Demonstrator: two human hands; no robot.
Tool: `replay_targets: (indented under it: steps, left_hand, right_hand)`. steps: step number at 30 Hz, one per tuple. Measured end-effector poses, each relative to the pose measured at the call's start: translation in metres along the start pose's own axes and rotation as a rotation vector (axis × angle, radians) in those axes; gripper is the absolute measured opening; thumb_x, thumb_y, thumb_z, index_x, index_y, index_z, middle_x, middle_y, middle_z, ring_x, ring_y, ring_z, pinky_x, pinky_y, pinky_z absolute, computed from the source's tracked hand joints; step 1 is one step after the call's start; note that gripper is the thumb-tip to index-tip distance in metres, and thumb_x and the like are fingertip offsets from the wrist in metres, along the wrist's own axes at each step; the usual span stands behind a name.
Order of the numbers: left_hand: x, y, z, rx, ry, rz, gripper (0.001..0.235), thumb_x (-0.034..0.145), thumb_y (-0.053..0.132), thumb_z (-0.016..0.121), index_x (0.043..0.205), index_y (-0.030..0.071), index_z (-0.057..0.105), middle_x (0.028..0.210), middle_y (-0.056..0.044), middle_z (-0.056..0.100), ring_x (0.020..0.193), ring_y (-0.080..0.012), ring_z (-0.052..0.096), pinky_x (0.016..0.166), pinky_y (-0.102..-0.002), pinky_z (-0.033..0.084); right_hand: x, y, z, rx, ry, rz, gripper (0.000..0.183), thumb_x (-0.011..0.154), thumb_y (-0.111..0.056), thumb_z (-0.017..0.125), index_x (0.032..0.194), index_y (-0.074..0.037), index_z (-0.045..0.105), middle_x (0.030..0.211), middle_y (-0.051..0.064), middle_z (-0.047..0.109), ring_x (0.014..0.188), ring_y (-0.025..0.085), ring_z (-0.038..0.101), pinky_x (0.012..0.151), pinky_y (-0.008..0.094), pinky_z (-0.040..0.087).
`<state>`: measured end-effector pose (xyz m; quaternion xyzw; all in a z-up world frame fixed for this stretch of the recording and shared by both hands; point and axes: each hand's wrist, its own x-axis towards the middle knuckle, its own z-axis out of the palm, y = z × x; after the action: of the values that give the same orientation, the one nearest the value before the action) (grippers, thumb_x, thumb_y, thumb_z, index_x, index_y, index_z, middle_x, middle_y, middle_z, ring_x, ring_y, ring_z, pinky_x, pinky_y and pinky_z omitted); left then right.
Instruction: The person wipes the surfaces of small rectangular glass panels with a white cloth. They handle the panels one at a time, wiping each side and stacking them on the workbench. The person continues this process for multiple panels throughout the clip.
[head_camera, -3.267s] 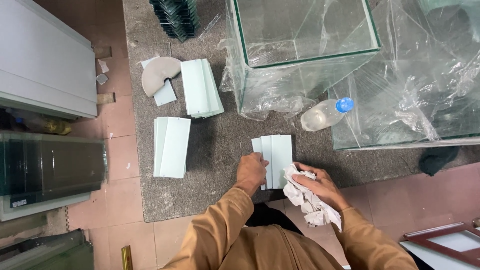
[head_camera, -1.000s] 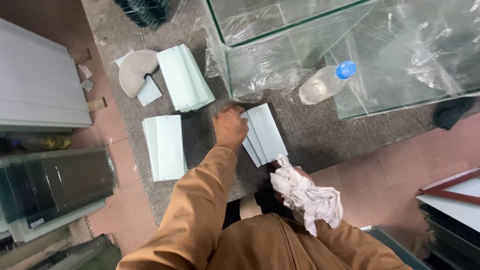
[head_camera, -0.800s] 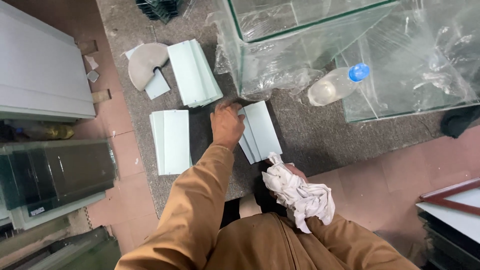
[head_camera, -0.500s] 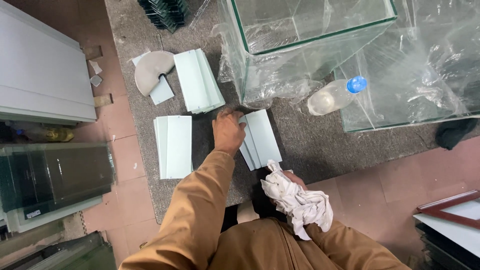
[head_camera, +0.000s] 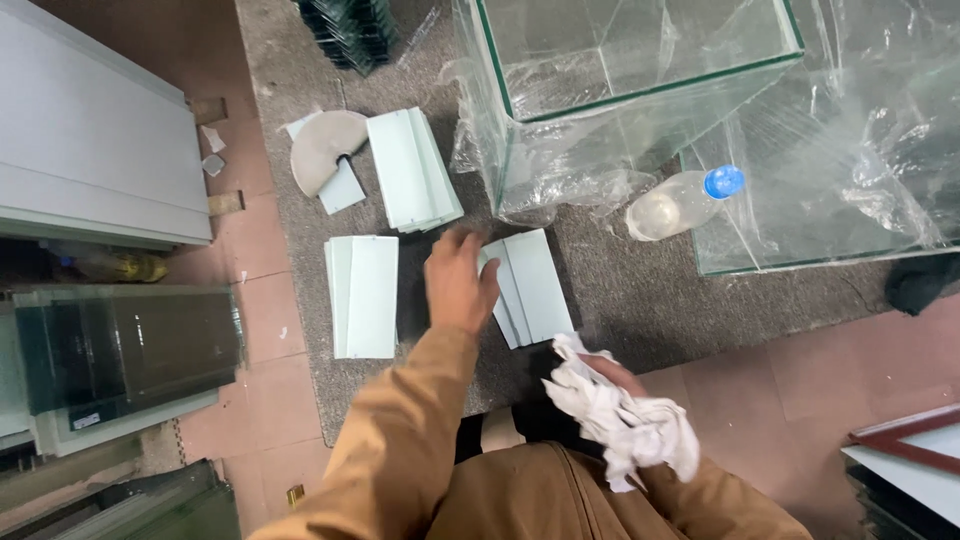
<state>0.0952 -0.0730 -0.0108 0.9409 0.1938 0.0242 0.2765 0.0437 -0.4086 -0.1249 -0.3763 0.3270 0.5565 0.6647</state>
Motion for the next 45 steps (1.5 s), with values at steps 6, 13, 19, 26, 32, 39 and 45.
replay_targets:
  steps: [6,13,19,26,32,39,45]
  left_hand:
    - [-0.066,-0.041,-0.083,0.297,0.39,-0.24,0.066,0.087,0.051,0.092,0.136,0.014,0.067,0.122,-0.012,0.058,0.107,-0.0331,0.055,0.086,-0.048,0.047]
    - [-0.059,-0.093,-0.065,0.444,0.247,-0.403,0.094,0.074,0.072,0.094,0.142,0.016,0.061,0.123,-0.01,0.062,0.112,-0.0362,0.061,0.091,-0.051,0.049]
    - [-0.044,-0.087,-0.073,0.366,0.055,-0.553,0.084,0.081,0.064,0.092,0.136,0.012,0.057,0.125,-0.012,0.061,0.116,-0.035,0.062,0.101,-0.048,0.053]
    - [-0.044,-0.125,-0.072,0.056,0.087,-0.523,0.092,0.071,0.056,0.096,0.14,0.007,0.061,0.125,-0.015,0.07,0.122,-0.035,0.066,0.105,-0.05,0.055]
    - [-0.066,-0.083,-0.122,-0.902,-0.019,-0.743,0.085,0.076,0.034,0.088,0.153,0.009,0.062,0.126,-0.009,0.068,0.11,-0.0244,0.068,0.089,-0.04,0.054]
    - [-0.122,-0.037,-0.105,-1.985,-0.275,-0.413,0.082,0.084,0.026,0.087,0.155,-0.001,0.056,0.154,-0.023,0.066,0.129,-0.0366,0.069,0.109,-0.055,0.062]
    - [-0.135,-0.017,-0.083,-1.833,-0.386,-0.235,0.074,0.08,0.015,0.098,0.142,0.008,0.06,0.108,-0.004,0.069,0.092,-0.021,0.067,0.093,-0.042,0.055]
  right_hand:
    - [-0.06,-0.027,0.014,-0.453,0.278,-0.499,0.039,0.1,-0.008,0.07,0.137,-0.009,0.082,0.174,0.008,0.06,0.155,0.023,0.06,0.131,0.039,0.04]
    - [-0.037,-0.061,0.055,-0.505,0.229,-0.337,0.045,0.102,-0.015,0.067,0.145,-0.003,0.077,0.173,0.001,0.062,0.143,0.022,0.067,0.119,0.036,0.047]
    - [-0.093,-0.056,0.117,-0.568,0.359,-0.448,0.043,0.102,-0.015,0.07,0.142,-0.003,0.078,0.154,0.01,0.073,0.135,0.023,0.071,0.118,0.034,0.048]
    - [-0.189,-0.063,0.187,-0.76,0.761,-0.111,0.06,0.087,-0.047,0.078,0.146,-0.034,0.077,0.17,-0.006,0.059,0.149,0.024,0.061,0.124,0.045,0.041]
    - [-0.177,-0.064,0.179,-0.756,0.508,-0.305,0.036,0.098,-0.036,0.074,0.129,-0.018,0.08,0.123,0.006,0.079,0.113,0.025,0.073,0.104,0.038,0.046]
    - [-0.155,-0.061,0.237,-0.704,-0.015,-0.503,0.047,0.091,-0.027,0.08,0.136,-0.017,0.077,0.1,0.019,0.086,0.075,0.034,0.083,0.065,0.04,0.063]
    - [-0.157,-0.039,0.25,-0.743,-0.2,-0.308,0.069,0.086,-0.015,0.083,0.154,-0.021,0.073,0.144,0.024,0.085,0.115,0.04,0.088,0.099,0.051,0.073]
